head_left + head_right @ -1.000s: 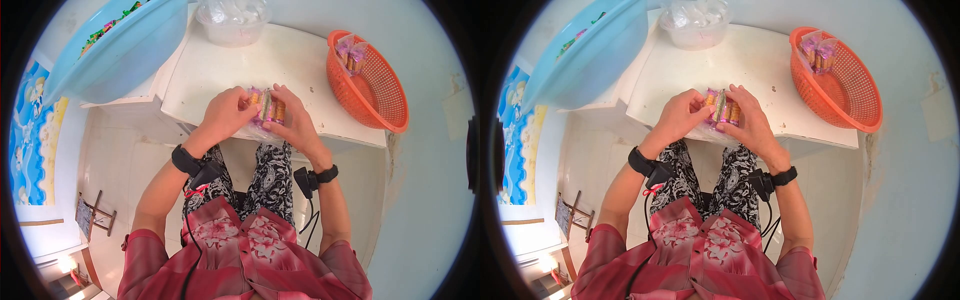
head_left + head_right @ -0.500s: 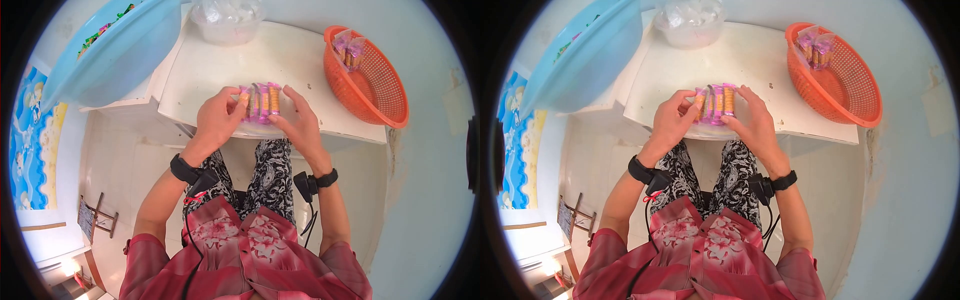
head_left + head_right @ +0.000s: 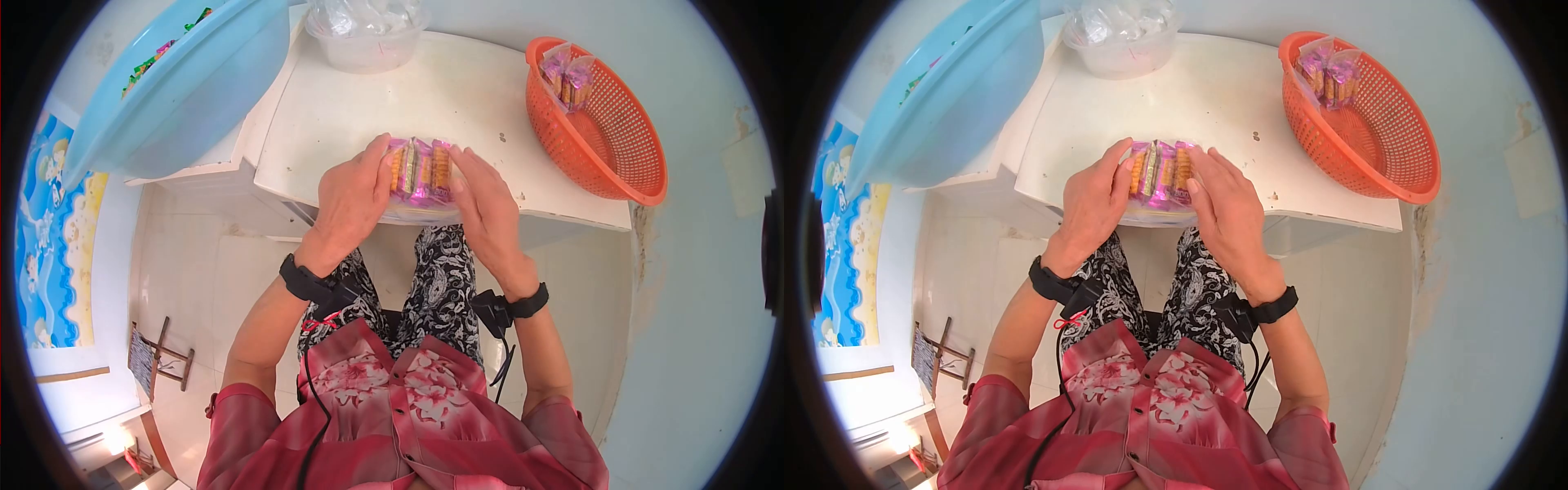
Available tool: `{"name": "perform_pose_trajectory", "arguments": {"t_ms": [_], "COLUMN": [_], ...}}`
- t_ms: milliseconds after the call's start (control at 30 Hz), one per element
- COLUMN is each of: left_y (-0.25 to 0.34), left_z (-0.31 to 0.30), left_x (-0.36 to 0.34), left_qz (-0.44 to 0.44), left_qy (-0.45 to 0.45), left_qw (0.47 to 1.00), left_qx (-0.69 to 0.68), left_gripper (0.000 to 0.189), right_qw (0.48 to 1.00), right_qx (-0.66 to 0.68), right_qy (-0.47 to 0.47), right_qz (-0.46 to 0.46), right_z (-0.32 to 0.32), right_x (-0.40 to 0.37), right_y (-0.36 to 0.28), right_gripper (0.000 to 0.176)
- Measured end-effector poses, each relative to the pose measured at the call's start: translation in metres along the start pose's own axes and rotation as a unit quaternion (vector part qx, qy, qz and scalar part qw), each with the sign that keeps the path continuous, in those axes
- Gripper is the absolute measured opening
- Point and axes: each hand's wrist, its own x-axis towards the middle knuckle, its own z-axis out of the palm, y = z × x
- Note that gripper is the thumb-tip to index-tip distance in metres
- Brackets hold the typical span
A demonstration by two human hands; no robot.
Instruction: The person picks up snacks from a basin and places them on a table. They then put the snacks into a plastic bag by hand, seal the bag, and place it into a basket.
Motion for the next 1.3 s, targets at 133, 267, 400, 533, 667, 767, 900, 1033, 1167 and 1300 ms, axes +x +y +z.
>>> {"name": "perform_pose_trajectory", "arguments": {"t_ms": [133, 267, 400, 533, 667, 767, 900, 1033, 1167, 1300], "left_y": [0.002, -0.001, -0.015, -0.033, -0.020, -0.008, -0.007, -0.009, -0.012, -0.006], "left_z": [0.002, -0.011, -0.038, -0.048, -0.036, -0.025, -0.021, -0.022, -0.031, -0.055], "left_x": [0.001, 0.001, -0.017, -0.045, -0.054, -0.050, -0.043, -0.041, -0.026, 0.007], "left_qz": [0.036, -0.026, -0.024, 0.198, 0.257, 0.257, 0.239, 0.241, 0.248, 0.243], "left_qy": [0.005, 0.018, 0.047, 0.046, 0.025, 0.033, 0.029, 0.029, 0.039, 0.058], "left_qw": [0.999, 0.999, 0.995, 0.979, 0.966, 0.965, 0.969, 0.968, 0.965, 0.968], "left_qx": [0.018, 0.017, -0.084, -0.003, 0.022, 0.038, 0.055, 0.067, 0.069, 0.025], "left_gripper": [0.029, 0.028, 0.033, 0.049, 0.058, 0.058, 0.056, 0.051, 0.040, 0.032], "right_qw": [0.999, 0.997, 0.991, 0.996, 0.992, 0.991, 0.990, 0.992, 0.992, 0.989], "right_qx": [-0.012, 0.072, 0.116, 0.024, -0.041, -0.013, 0.003, 0.055, 0.082, 0.134], "right_qy": [-0.030, 0.030, 0.066, 0.048, 0.054, 0.069, 0.071, 0.078, 0.073, 0.045], "right_qz": [-0.021, -0.014, -0.007, -0.067, -0.106, -0.110, -0.119, -0.085, -0.060, -0.038], "right_z": [-0.003, -0.006, -0.034, -0.035, -0.017, -0.008, -0.010, -0.010, -0.021, -0.043], "right_x": [-0.002, -0.007, -0.024, -0.037, -0.034, -0.026, -0.018, -0.013, 0.007, 0.038], "right_y": [-0.009, 0.001, 0.002, 0.009, 0.007, 0.005, 0.005, 0.005, -0.001, -0.009], "right_gripper": [0.040, 0.038, 0.039, 0.044, 0.045, 0.040, 0.030, 0.021, 0.015, 0.010]}}
